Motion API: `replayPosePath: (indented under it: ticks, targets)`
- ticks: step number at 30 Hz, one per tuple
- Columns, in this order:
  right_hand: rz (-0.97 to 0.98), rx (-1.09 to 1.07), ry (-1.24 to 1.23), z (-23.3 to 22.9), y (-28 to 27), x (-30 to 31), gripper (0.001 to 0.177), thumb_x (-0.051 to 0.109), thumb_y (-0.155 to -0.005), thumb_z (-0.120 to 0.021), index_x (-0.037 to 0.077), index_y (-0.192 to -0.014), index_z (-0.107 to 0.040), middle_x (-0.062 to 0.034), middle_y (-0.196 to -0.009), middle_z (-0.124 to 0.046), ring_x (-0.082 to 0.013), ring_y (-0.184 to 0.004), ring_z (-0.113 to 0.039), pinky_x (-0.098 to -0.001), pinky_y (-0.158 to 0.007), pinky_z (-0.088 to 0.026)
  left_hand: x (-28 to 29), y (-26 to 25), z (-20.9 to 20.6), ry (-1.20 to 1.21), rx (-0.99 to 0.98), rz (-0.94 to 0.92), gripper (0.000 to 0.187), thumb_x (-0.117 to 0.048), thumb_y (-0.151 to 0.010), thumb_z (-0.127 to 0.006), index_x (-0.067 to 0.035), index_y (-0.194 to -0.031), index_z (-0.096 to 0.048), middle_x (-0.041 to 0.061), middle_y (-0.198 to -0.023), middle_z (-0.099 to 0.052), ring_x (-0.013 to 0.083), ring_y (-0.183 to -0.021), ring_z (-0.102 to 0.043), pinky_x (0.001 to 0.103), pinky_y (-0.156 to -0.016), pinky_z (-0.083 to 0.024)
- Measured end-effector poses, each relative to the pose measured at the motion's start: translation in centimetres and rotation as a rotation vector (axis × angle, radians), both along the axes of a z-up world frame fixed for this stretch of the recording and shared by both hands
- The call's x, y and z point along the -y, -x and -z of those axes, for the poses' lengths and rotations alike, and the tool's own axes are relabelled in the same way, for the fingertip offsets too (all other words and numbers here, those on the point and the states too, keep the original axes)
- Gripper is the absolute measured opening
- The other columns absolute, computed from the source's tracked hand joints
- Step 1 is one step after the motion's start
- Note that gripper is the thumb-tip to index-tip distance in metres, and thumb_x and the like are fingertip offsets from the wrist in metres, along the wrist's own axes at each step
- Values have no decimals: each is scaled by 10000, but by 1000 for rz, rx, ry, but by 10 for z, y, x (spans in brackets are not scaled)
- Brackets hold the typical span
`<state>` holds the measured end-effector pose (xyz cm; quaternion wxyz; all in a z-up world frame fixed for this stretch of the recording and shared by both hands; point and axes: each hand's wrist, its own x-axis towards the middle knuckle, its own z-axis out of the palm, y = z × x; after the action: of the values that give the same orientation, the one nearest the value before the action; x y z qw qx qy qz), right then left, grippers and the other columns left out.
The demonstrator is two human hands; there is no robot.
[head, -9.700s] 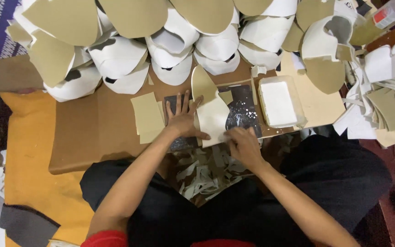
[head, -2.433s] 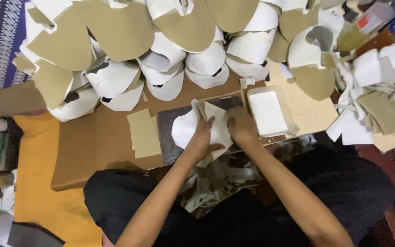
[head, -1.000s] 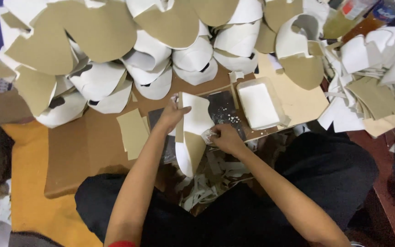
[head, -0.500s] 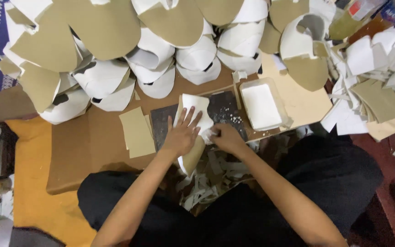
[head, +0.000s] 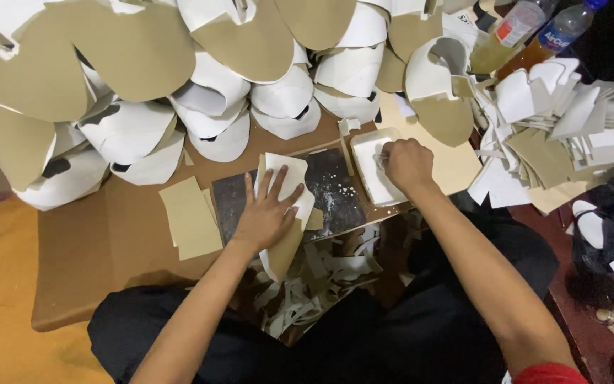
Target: The person sits on the floor and applies white adhesive from a container onto white shoe parts using a small cloth. They then press the parts together to bond them and place the finished items into a pile.
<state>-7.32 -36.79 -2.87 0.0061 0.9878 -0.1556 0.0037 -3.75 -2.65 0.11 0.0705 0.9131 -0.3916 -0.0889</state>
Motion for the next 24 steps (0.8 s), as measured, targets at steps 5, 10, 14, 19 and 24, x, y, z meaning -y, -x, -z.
replayPosePath:
  ticks: [5, 10, 14, 19, 24]
  targets:
    - [7, -22, -74, -16, 9, -12, 175, 159, -852, -765, 147, -1021, -812, -84, -875, -776, -293, -905, -735, -431, -795, -592, -3, -23, 58, 214, 17, -63, 440, -439, -1012, -518, -284, -1418, -585, 26, -1407, -550, 211, -1351, -462, 514, -1187, -238]
    - [8, 72, -100, -70, 52, -29, 214, 235, -876, -758, 142, -1066, -791, -77, -906, -759, -283, -964, -713, -433, -804, -596, -14, -20, 27, 238, -232, -146, 842, -562, -852, -722, -146, -1528, -440, 93, -1520, -472, 241, -1457, -368, 481, -1209, -201]
    - [51, -41, -123, -51, 93, -25, 243, 204, -933, -675, 118, -1147, -751, -95, -941, -756, -276, -992, -715, -434, -817, -603, -35, -25, 34, 424, -421, -124, 1119, -598, -701, -835, -66, -1564, -363, 222, -1575, -392, 363, -1501, -311, 532, -1234, -193]
    - [7, 175, -261, -51, 76, -61, 235, 137, -932, -710, 46, -1147, -739, -161, -970, -766, -322, -904, -732, -463, -788, -593, -43, -26, 33, 313, -356, -90, 1244, -742, -591, -826, -106, -1557, -366, 150, -1636, -328, 341, -1557, -164, 590, -1230, 8]
    - [-76, 211, -696, -62, 14, -174, 291, 177, -885, -715, 58, -1147, -757, -174, -992, -763, -370, -976, -719, -477, -863, -554, -39, -24, 37, 300, -329, -125, 1266, -716, -557, -816, -151, -1574, -317, 113, -1678, -241, 326, -1571, -62, 663, -1182, 72]
